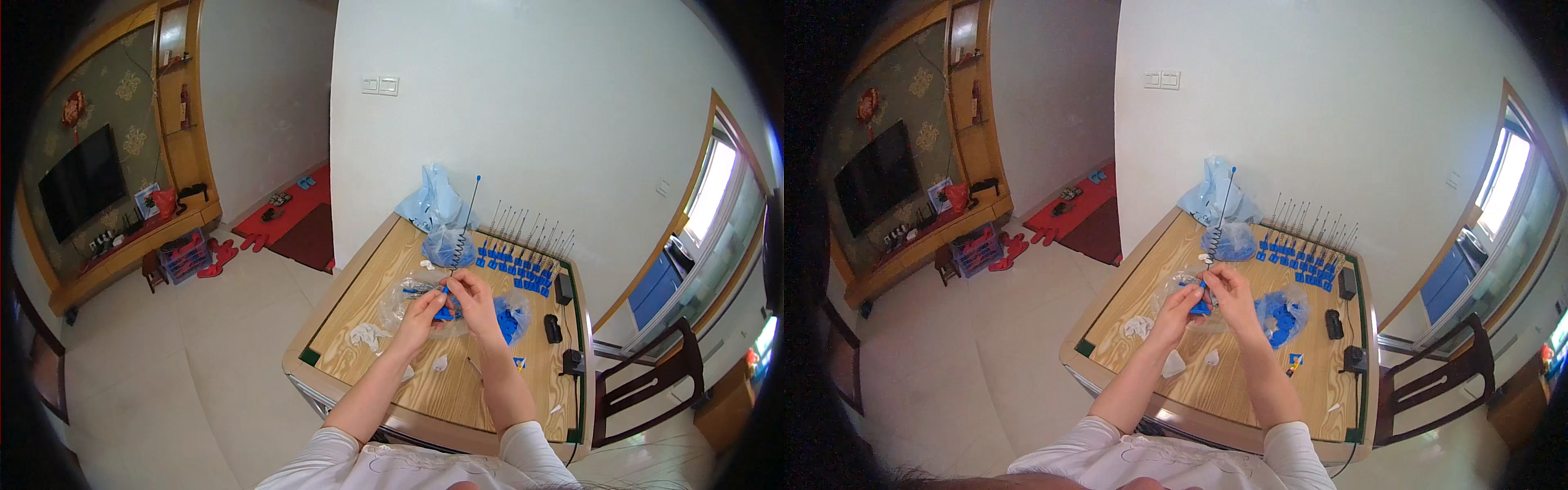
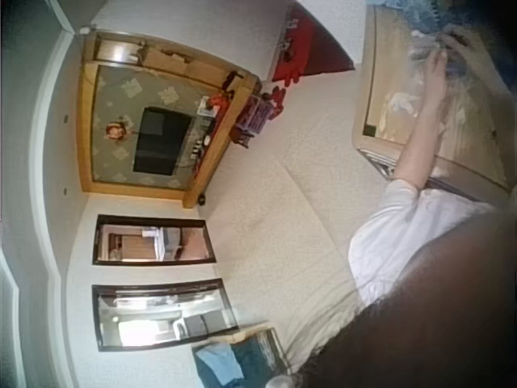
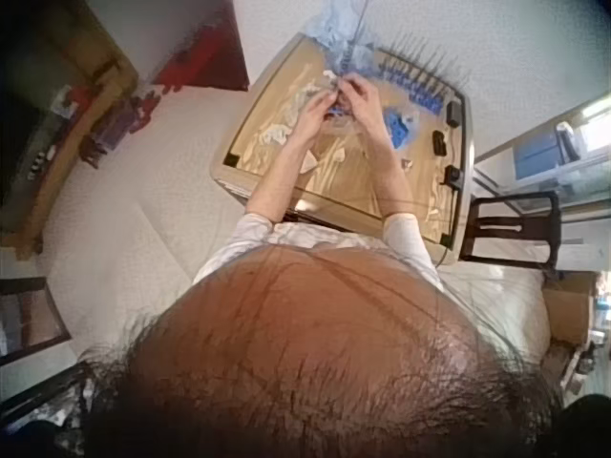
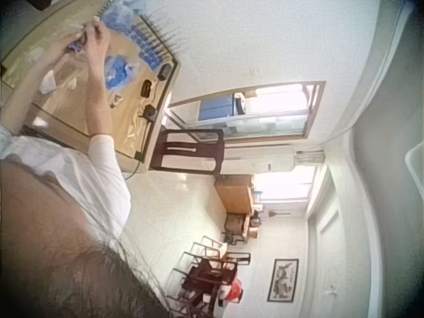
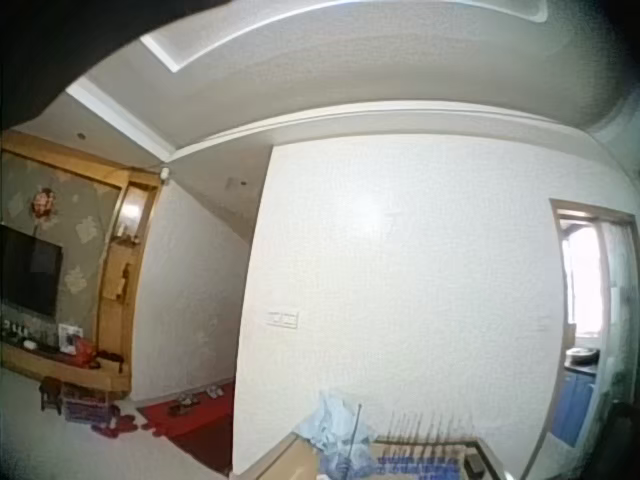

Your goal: Assembling a metal spring and rod onto a blue plastic component at a table.

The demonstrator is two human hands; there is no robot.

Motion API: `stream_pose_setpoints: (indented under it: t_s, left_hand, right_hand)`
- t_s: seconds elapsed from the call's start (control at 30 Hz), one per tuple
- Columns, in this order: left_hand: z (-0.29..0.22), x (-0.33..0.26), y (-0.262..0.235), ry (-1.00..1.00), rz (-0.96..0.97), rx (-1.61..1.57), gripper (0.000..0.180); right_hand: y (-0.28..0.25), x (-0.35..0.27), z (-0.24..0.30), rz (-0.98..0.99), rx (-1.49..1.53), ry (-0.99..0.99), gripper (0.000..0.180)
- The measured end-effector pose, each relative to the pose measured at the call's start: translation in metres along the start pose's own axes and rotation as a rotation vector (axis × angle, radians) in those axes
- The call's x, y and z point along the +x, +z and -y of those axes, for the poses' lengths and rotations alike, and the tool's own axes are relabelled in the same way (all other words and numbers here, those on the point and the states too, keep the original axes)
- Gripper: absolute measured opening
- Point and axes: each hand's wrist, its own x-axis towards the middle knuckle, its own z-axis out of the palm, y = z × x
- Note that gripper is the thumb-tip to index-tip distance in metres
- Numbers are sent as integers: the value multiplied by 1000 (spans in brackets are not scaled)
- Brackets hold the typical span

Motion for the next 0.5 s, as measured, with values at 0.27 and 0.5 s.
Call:
stream_pose_setpoints:
  t_s: [0.27, 0.5]
  left_hand:
    - [-1, -10, -14, 12, -15, -90, 20]
    - [-18, -45, -94, 86, -359, -95, 13]
  right_hand:
    - [8, 6, -16, -80, 123, 75, 11]
    - [41, -2, -163, 78, -318, 59, 14]
